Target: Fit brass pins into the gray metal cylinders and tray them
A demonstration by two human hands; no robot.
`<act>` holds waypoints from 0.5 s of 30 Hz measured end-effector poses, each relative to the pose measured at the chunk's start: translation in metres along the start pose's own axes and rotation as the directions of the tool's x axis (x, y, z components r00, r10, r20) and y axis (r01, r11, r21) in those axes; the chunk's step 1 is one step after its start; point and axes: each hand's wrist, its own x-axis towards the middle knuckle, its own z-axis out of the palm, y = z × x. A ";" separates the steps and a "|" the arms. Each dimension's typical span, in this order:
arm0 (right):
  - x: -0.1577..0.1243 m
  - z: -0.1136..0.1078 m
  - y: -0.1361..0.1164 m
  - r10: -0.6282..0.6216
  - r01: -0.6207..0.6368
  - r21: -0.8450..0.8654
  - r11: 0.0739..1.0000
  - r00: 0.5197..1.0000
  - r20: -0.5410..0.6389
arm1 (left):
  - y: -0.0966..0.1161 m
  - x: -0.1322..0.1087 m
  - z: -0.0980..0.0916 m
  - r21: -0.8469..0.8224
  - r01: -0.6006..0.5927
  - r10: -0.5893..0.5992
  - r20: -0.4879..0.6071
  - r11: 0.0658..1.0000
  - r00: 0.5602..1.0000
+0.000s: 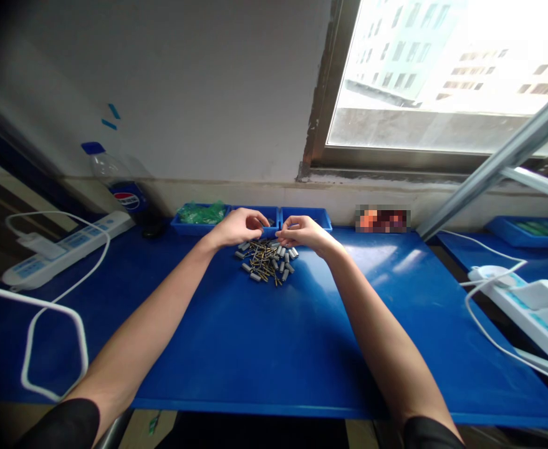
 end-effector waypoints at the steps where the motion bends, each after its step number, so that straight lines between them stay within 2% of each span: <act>1: 0.001 -0.002 0.001 -0.010 0.009 -0.024 1.000 1.000 -0.027 | -0.001 0.000 -0.001 0.083 -0.003 0.004 -0.009 0.997 1.000; 4: 0.003 -0.009 0.001 -0.043 0.033 -0.086 0.996 0.992 -0.118 | -0.004 -0.001 -0.004 0.216 0.004 0.008 -0.053 0.976 0.999; 9: 0.002 -0.016 0.000 -0.102 0.071 -0.147 0.987 0.971 -0.218 | -0.005 -0.001 -0.008 0.280 0.017 0.017 -0.119 0.960 0.993; 12: 0.003 -0.014 0.000 -0.158 0.108 -0.208 0.972 0.958 -0.241 | -0.008 0.000 -0.013 0.304 0.016 0.031 -0.151 0.953 0.988; 15: 0.010 -0.010 -0.002 -0.228 0.151 -0.327 0.933 0.950 -0.213 | -0.014 0.000 -0.021 0.324 0.039 0.024 -0.190 0.945 0.981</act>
